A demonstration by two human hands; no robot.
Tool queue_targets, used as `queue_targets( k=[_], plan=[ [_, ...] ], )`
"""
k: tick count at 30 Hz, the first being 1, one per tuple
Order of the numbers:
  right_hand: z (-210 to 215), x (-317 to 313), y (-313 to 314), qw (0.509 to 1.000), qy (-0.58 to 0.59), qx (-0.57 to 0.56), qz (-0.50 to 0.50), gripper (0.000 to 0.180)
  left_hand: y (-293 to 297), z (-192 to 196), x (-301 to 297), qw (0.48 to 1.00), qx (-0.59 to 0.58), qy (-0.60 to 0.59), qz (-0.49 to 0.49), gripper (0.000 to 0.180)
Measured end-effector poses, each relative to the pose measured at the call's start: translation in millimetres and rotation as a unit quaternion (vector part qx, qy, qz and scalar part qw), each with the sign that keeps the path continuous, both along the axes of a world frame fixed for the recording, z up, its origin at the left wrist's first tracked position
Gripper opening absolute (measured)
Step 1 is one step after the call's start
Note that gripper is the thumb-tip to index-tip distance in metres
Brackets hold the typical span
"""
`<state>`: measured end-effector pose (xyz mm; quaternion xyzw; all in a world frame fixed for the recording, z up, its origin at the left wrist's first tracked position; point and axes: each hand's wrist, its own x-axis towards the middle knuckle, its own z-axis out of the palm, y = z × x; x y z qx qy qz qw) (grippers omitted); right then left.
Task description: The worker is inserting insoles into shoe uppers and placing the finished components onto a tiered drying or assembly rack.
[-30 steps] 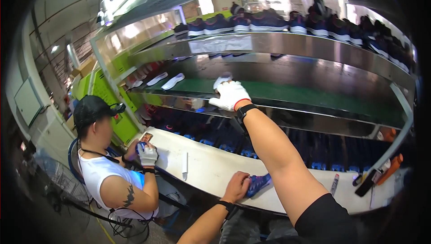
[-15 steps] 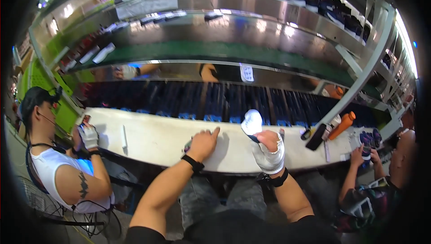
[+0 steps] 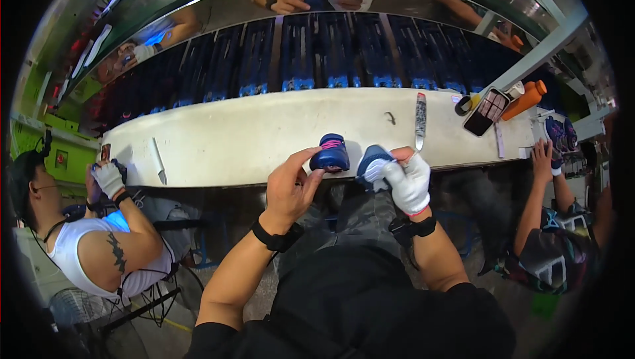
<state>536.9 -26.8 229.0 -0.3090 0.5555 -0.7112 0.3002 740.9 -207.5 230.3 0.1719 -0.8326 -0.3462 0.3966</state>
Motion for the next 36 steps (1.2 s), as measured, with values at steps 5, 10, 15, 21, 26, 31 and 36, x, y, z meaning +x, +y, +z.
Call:
queue_targets(
  k=[5,10,15,21,26,31,36],
  plan=[
    [-5.0,29.9,-19.3,0.984,0.107,-0.095,0.102,0.019,21.2,-3.9,0.3,0.978,0.198,0.061,-0.038,0.017],
    [-19.0,30.4,-29.0,0.976,0.192,-0.097,0.045,0.026,25.7,3.2,-3.3,0.985,0.142,0.069,-0.066,0.022],
    [-7.3,19.0,-26.4,0.945,0.32,-0.052,0.033,0.034,20.6,2.2,-6.1,0.996,0.068,0.027,-0.047,0.03],
    [-14.3,17.4,-30.3,0.94,0.339,-0.046,0.02,0.036,9.9,3.4,-9.2,0.998,0.016,0.022,-0.059,0.033],
    [-17.6,20.7,-29.4,0.943,0.33,-0.043,0.02,0.036,9.4,4.3,-6.9,0.998,0.016,0.019,-0.061,0.034],
    [-29.8,26.3,-30.9,0.94,0.334,-0.071,0.022,0.04,7.8,-7.3,-6.4,0.995,0.018,0.072,-0.061,0.035],
    [-36.3,29.1,-47.0,0.93,0.36,-0.079,0.005,0.042,0.9,-14.7,0.6,0.995,0.037,0.071,-0.061,0.035]
  ],
)
